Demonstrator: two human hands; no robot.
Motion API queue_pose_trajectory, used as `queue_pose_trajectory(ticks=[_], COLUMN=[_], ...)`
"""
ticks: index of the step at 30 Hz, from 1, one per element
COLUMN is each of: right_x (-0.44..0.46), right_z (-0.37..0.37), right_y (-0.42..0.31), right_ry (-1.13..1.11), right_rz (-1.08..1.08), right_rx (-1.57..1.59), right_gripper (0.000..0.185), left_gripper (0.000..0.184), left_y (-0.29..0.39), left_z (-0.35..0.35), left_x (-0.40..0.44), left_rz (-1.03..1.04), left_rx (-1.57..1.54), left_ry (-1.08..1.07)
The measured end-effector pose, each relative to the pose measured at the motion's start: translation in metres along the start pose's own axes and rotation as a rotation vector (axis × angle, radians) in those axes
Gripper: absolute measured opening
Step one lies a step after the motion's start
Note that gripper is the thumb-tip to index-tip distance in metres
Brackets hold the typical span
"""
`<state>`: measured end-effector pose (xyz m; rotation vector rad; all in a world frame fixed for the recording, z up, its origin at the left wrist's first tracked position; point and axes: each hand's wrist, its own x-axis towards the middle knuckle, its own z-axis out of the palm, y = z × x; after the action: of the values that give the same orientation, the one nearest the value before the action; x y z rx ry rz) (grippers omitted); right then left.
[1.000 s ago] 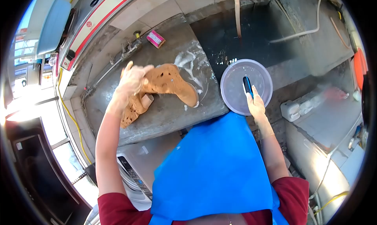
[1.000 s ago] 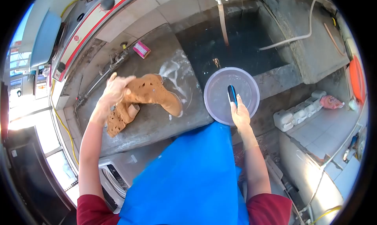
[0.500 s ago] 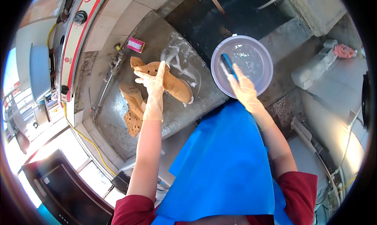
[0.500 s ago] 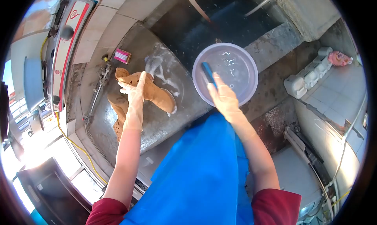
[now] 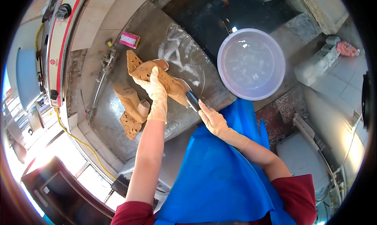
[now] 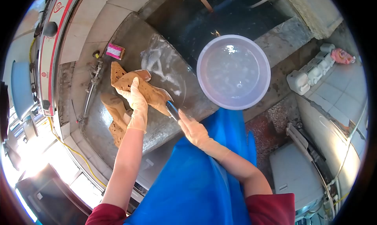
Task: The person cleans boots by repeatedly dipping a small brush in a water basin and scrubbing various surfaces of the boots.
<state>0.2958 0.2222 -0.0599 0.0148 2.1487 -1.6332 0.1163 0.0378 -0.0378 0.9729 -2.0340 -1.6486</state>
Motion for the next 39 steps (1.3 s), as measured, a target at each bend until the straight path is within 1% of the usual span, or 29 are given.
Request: queue_pose_trajectory(ticks=[3, 4, 6, 7, 9, 10, 12, 13, 14, 15, 17, 18, 19, 20, 21, 22, 24, 25, 26, 27, 28, 29, 31, 32, 33, 35, 36, 37, 39], right_x=[0.078, 0.1, 0.123, 0.107, 0.052, 0.041, 0.031, 0.054, 0.091, 0.124, 0.149, 0.135, 0.107, 0.085, 0.076, 0.069, 0.078, 0.114, 0.15, 0.184, 0.18, 0.175, 0.111, 0.097, 0.088, 0.101, 0.139, 0.178, 0.205], right_z=[-0.006, -0.005, 0.001, -0.001, -0.013, -0.011, -0.009, -0.008, -0.007, -0.005, 0.002, -0.001, -0.01, -0.013, -0.01, -0.007, -0.012, -0.017, -0.003, 0.01, 0.011, 0.007, -0.012, -0.014, -0.018, -0.02, -0.009, 0.013, 0.018], right_y=[-0.053, -0.06, -0.068, -0.059, -0.028, -0.015, 0.009, -0.013, -0.041, -0.063, -0.078, -0.071, -0.056, -0.045, -0.042, -0.038, -0.039, -0.07, -0.083, -0.09, -0.086, -0.08, -0.051, -0.051, -0.054, -0.055, -0.074, -0.082, -0.104], right_ry=[-0.002, -0.002, 0.048, 0.049, -0.067, -0.065, 0.231, 0.081, -0.011, 0.033, -0.03, -0.024, -0.054, -0.084, -0.083, 0.021, 0.017, -0.043, 0.021, 0.129, 0.116, 0.11, -0.042, -0.042, 0.065, -0.054, -0.022, 0.192, 0.106], right_rz=[-0.006, -0.006, -0.162, -0.157, 0.043, 0.046, -0.365, -0.141, 0.01, -0.166, -0.121, -0.114, -0.011, 0.095, 0.099, -0.07, -0.05, 0.038, -0.006, -0.129, -0.176, -0.223, -0.013, -0.009, -0.142, -0.011, -0.041, -0.254, -0.31], right_rx=[-0.007, -0.007, -0.007, -0.01, -0.179, -0.186, 0.079, 0.064, 0.011, 0.033, 0.002, 0.005, -0.022, -0.048, -0.051, 0.241, 0.055, 0.095, 0.083, 0.184, 0.156, 0.125, 0.016, 0.006, 0.208, 0.001, 0.06, 0.114, 0.086], right_gripper=[0.047, 0.047, 0.046, 0.046, 0.045, 0.045, 0.045, 0.048, 0.048, 0.047, 0.048, 0.048, 0.046, 0.044, 0.044, 0.045, 0.047, 0.044, 0.042, 0.041, 0.041, 0.041, 0.043, 0.043, 0.045, 0.049, 0.048, 0.044, 0.041], left_gripper=[0.088, 0.086, 0.085, 0.084, 0.084, 0.083, 0.08, 0.08, 0.08, 0.08, 0.08, 0.081, 0.081, 0.082, 0.083, 0.084, 0.084, 0.083, 0.083, 0.083, 0.084, 0.084, 0.082, 0.082, 0.082, 0.083, 0.077, 0.073, 0.069], left_y=[-0.007, -0.003, 0.0, -0.001, -0.002, -0.003, -0.006, -0.01, -0.015, -0.017, -0.001, -0.01, -0.012, -0.014, -0.014, -0.015, -0.011, -0.008, -0.006, -0.006, -0.005, -0.008, -0.019, -0.02, -0.019, -0.017, -0.014, -0.008, -0.004], left_z=[-0.003, -0.002, -0.004, 0.0, 0.002, 0.001, 0.0, -0.002, -0.005, -0.004, -0.009, -0.014, -0.013, -0.011, -0.01, -0.01, -0.009, -0.009, -0.007, -0.009, -0.014, -0.015, -0.012, -0.013, -0.011, -0.013, -0.011, -0.008, -0.007], left_x=[0.007, 0.007, 0.002, 0.001, 0.002, 0.002, 0.003, 0.003, 0.005, 0.009, 0.008, 0.013, 0.013, 0.013, 0.012, 0.012, 0.008, 0.007, 0.01, 0.01, 0.01, 0.012, 0.013, 0.014, 0.015, 0.01, 0.009, 0.01, 0.008], left_rz=[0.0, -0.024, -0.057, -0.038, -0.022, -0.003, 0.032, 0.03, 0.031, 0.038, -0.159, -0.111, -0.114, -0.057, 0.0, -0.008, -0.043, -0.068, -0.057, -0.081, -0.11, -0.11, -0.047, -0.047, -0.053, 0.024, 0.004, 0.002, -0.17], left_rx=[-0.048, -0.04, -0.022, -0.049, -0.086, -0.069, -0.027, -0.031, -0.013, 0.0, -0.225, -0.227, -0.228, -0.101, 0.025, -0.018, 0.004, 0.031, 0.024, -0.06, -0.136, -0.132, -0.027, -0.046, -0.054, 0.017, 0.047, -0.037, -0.19], left_ry=[0.001, 0.005, 0.011, 0.009, 0.006, 0.0, -0.011, -0.008, -0.009, -0.01, -0.03, -0.049, -0.055, -0.023, 0.013, -0.002, 0.0, -0.011, -0.01, -0.044, -0.078, -0.084, -0.001, -0.042, -0.033, -0.105, -0.073, -0.07, -0.054])
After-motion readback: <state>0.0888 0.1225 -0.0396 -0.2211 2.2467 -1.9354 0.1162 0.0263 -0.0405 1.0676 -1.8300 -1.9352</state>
